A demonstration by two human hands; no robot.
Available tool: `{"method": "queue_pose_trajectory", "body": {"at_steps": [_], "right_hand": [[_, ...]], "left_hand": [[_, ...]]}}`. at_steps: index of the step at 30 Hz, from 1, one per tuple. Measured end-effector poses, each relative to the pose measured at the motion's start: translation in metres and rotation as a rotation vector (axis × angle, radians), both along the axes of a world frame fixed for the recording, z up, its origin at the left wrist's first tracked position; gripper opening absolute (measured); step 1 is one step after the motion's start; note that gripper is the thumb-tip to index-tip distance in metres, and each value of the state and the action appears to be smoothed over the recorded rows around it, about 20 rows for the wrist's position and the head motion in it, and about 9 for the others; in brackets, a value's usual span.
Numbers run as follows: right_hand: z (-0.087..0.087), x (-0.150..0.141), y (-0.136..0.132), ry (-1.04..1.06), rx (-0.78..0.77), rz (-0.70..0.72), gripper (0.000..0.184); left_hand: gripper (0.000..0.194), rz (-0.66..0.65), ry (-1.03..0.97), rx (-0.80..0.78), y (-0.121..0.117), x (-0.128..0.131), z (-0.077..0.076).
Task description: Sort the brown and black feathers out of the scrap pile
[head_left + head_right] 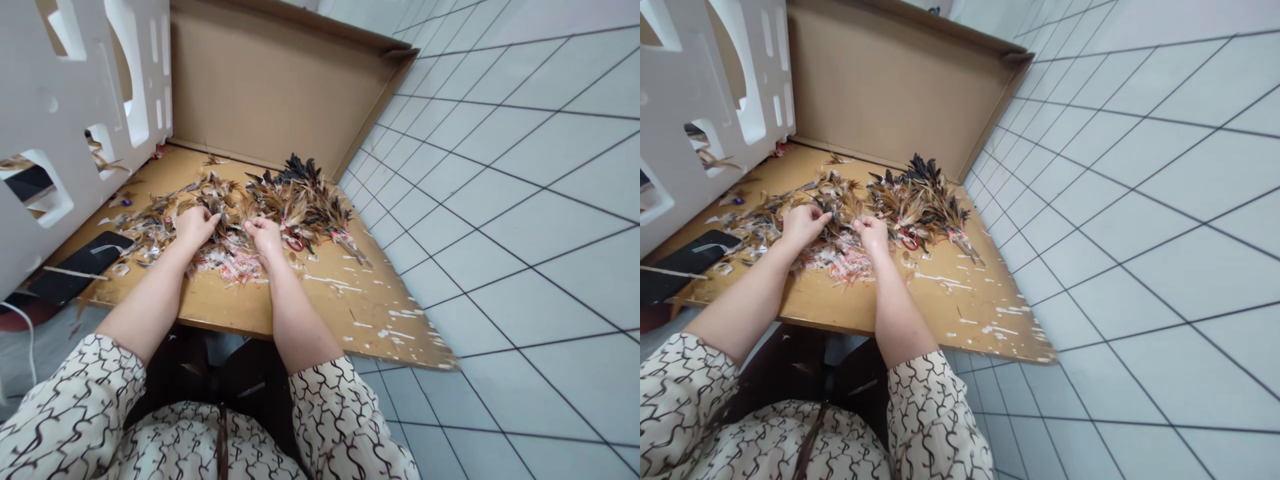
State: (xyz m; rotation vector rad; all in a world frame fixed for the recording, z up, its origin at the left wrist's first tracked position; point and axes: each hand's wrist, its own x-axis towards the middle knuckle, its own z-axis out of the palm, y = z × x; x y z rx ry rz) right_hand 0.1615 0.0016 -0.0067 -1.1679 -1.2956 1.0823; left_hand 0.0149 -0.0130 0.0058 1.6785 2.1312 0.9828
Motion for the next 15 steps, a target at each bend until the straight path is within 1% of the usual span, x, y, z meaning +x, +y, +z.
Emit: {"method": "queue_pose_trajectory", "body": {"at_steps": [2,3,5,7,10,13,15], "right_hand": [[0.0,-0.001,0.0,-0.005,0.007,0.021,0.017],[-0.001,-0.001,0.0,-0.012,0.011,0.031,0.017],[-0.001,-0.002,0.0,-0.026,0.016,0.042,0.017],[-0.002,-0.001,0.001,-0.03,0.013,0.038,0.017],[-0.002,0.0,0.001,-0.013,0.005,0.02,0.017],[-0.001,0.002,0.002,-0.008,0.022,0.001,0.017],[-0.002,0.003,0.002,-0.02,0.043,-0.004,0.016]], "left_hand": [[0.029,-0.018,0.125,-0.083,-0.001,0.003,0.0],[0.028,-0.032,0.151,-0.112,0.0,0.004,0.0],[0.02,-0.051,0.135,-0.122,0.002,0.004,-0.003],[0.013,-0.065,0.03,-0.064,0.006,0.003,-0.007],[0.01,-0.122,-0.241,0.102,0.009,0.001,-0.012],[0.012,-0.199,-0.483,0.231,0.01,-0.001,-0.01],[0.013,-0.242,-0.599,0.251,0.008,0.0,-0.008]]}}
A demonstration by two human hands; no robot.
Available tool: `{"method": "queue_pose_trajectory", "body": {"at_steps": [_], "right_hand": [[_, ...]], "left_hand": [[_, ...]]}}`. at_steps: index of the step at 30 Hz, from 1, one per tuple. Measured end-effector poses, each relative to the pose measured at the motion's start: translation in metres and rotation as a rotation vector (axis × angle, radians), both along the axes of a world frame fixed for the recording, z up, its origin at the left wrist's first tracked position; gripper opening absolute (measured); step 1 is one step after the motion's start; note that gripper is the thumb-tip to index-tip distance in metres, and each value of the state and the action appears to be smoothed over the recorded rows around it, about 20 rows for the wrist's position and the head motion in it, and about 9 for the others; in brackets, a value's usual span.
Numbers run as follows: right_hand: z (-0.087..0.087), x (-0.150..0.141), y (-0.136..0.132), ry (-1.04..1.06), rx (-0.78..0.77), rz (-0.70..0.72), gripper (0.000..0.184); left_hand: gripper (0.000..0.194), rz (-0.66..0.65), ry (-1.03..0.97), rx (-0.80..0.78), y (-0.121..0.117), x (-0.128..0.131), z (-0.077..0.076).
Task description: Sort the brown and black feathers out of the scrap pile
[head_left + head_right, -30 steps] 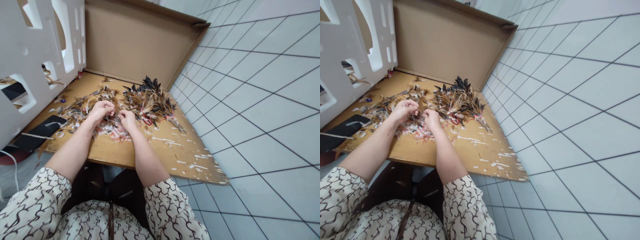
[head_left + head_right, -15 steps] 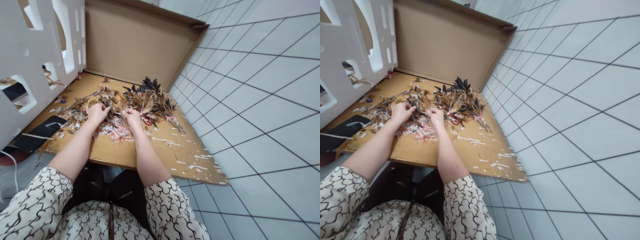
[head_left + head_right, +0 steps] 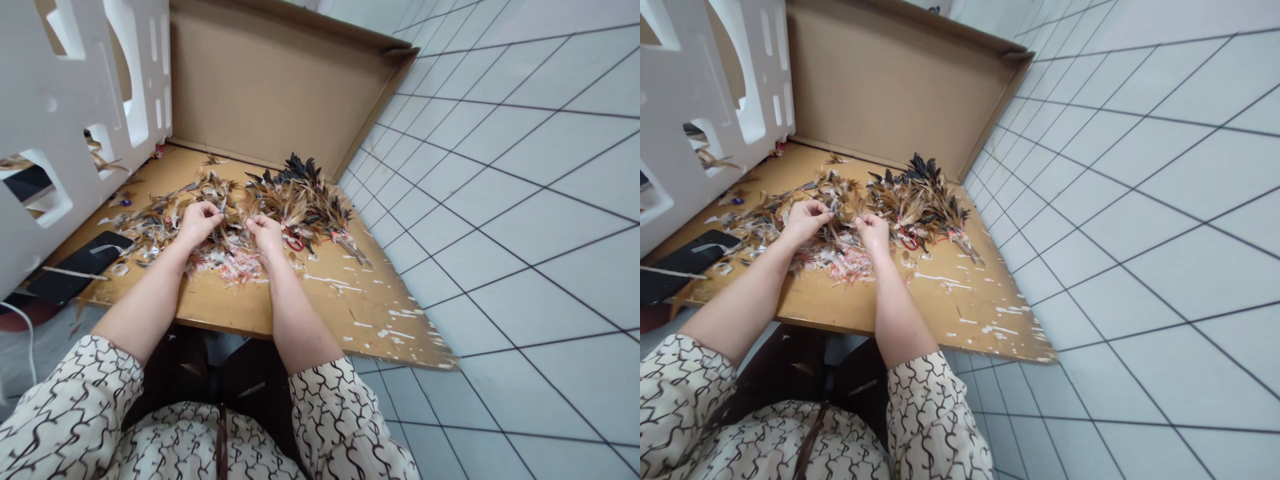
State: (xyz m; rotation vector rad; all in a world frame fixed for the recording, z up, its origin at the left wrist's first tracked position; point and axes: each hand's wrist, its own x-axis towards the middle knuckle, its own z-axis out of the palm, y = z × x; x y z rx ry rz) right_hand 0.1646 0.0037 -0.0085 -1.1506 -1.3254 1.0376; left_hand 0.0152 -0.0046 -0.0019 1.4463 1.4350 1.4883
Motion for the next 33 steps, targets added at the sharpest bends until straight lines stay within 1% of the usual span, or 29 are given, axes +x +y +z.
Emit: {"method": "queue_pose_trajectory", "body": {"at_steps": [3,5,8,12,16,18,22,24,30,33], "right_hand": [[-0.001,0.001,0.001,-0.019,0.041,-0.012,0.014],[0.0,0.001,0.0,-0.04,0.091,-0.032,0.014],[0.001,0.0,-0.002,-0.093,0.186,-0.061,0.012],[0.003,0.0,-0.006,-0.188,0.27,-0.078,0.013],[0.004,0.0,-0.009,-0.363,0.415,-0.136,0.012],[0.004,-0.001,-0.011,-0.464,0.488,-0.144,0.013],[0.006,-0.002,-0.016,-0.626,0.573,-0.08,0.018],[0.006,-0.002,-0.017,-0.643,0.594,-0.081,0.019],[0.004,0.001,-0.013,-0.525,0.585,-0.215,0.019],[0.005,0.001,-0.014,-0.553,0.581,-0.204,0.02]], "left_hand": [[0.013,-0.093,-0.112,-0.017,-0.002,0.002,0.003],[0.011,-0.132,-0.124,-0.027,-0.003,0.004,0.003],[0.009,-0.146,-0.065,-0.019,-0.005,0.007,0.004],[0.009,-0.192,0.004,-0.041,-0.009,0.01,0.006],[0.01,-0.237,0.063,-0.053,-0.009,0.01,0.006],[0.009,-0.249,0.125,-0.031,-0.009,0.009,0.005],[0.008,-0.29,0.274,0.095,-0.011,0.006,0.005],[0.008,-0.297,0.303,0.116,-0.01,0.006,0.004],[0.005,-0.254,0.311,-0.026,-0.005,0.006,-0.004],[0.005,-0.241,0.34,-0.035,-0.005,0.006,-0.005]]}}
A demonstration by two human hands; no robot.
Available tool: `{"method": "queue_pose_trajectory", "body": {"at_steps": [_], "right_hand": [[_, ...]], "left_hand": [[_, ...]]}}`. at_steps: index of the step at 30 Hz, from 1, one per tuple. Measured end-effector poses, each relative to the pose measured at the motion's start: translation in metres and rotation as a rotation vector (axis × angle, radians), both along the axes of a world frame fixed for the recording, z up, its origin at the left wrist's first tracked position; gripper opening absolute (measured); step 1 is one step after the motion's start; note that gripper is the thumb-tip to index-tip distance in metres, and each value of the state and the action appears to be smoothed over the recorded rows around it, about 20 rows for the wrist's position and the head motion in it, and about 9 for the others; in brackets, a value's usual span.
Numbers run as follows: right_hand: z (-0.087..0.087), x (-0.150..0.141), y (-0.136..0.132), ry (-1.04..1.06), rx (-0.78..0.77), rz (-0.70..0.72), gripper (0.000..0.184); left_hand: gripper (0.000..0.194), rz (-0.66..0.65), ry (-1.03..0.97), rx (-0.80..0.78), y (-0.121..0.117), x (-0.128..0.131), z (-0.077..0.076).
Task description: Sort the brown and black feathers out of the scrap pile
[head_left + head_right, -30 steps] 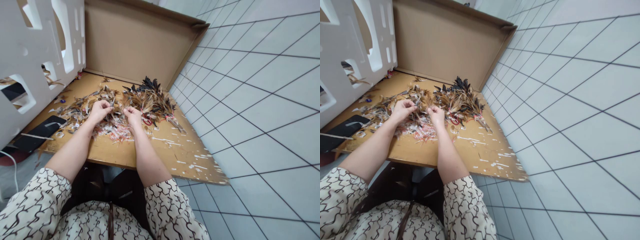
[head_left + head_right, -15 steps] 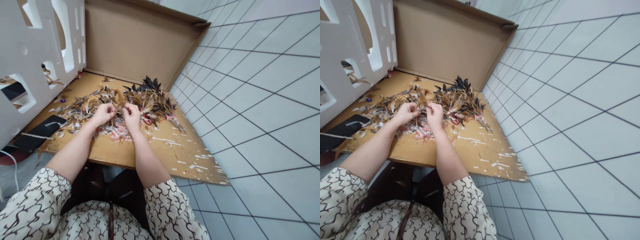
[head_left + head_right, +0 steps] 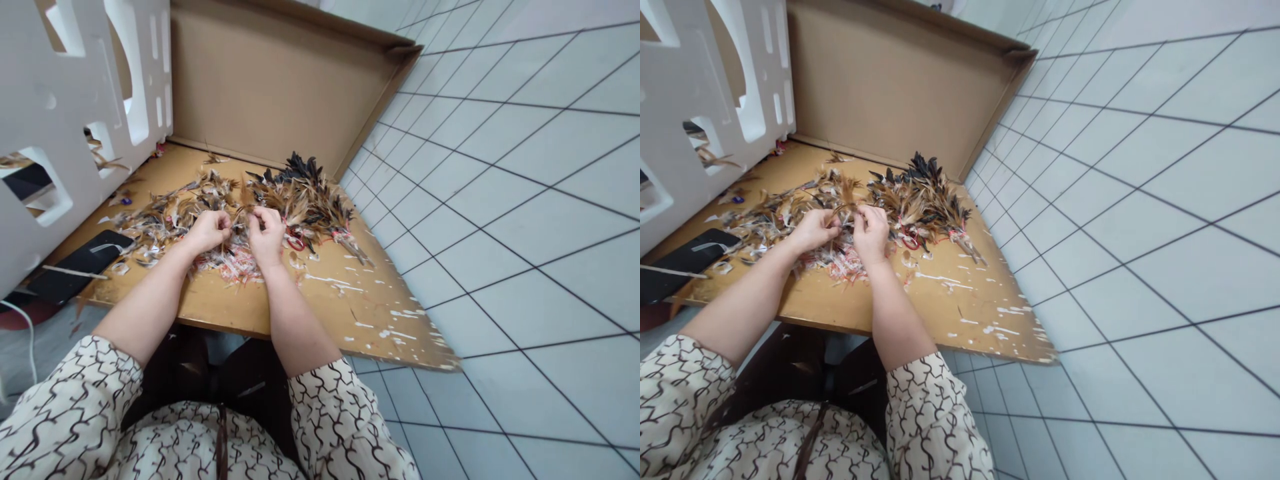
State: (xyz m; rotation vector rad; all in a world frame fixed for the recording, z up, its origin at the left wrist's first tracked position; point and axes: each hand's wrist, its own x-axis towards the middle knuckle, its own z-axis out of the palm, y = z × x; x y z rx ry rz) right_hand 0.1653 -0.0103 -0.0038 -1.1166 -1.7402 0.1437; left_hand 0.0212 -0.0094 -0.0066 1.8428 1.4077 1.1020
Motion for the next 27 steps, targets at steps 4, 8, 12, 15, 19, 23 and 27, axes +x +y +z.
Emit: {"method": "queue_pose_trajectory", "body": {"at_steps": [4,8,12,15,19,23,27], "right_hand": [[0.0,-0.003,-0.004,-0.164,-0.04,0.032,0.021],[0.0,-0.004,-0.005,-0.358,-0.097,0.029,0.022],[0.0,-0.003,-0.004,-0.489,-0.119,0.037,0.022],[0.001,-0.004,-0.003,-0.557,-0.146,0.055,0.022],[0.007,-0.002,-0.003,-0.537,-0.213,-0.004,0.021],[0.012,0.004,0.0,-0.34,-0.262,-0.146,0.023],[0.013,0.01,0.005,-0.159,-0.282,-0.223,0.023]], "left_hand": [[0.005,-0.023,0.006,0.082,0.0,-0.002,0.0],[0.004,-0.075,-0.064,0.137,0.0,-0.003,-0.001],[0.015,-0.087,-0.104,0.104,0.0,-0.004,0.0],[0.018,-0.108,-0.091,0.095,-0.001,-0.006,0.003],[0.008,-0.071,-0.069,0.09,-0.002,-0.007,0.006],[0.003,0.027,-0.101,-0.02,-0.003,-0.003,0.009],[0.006,0.029,-0.169,-0.111,-0.008,0.001,0.015]]}}
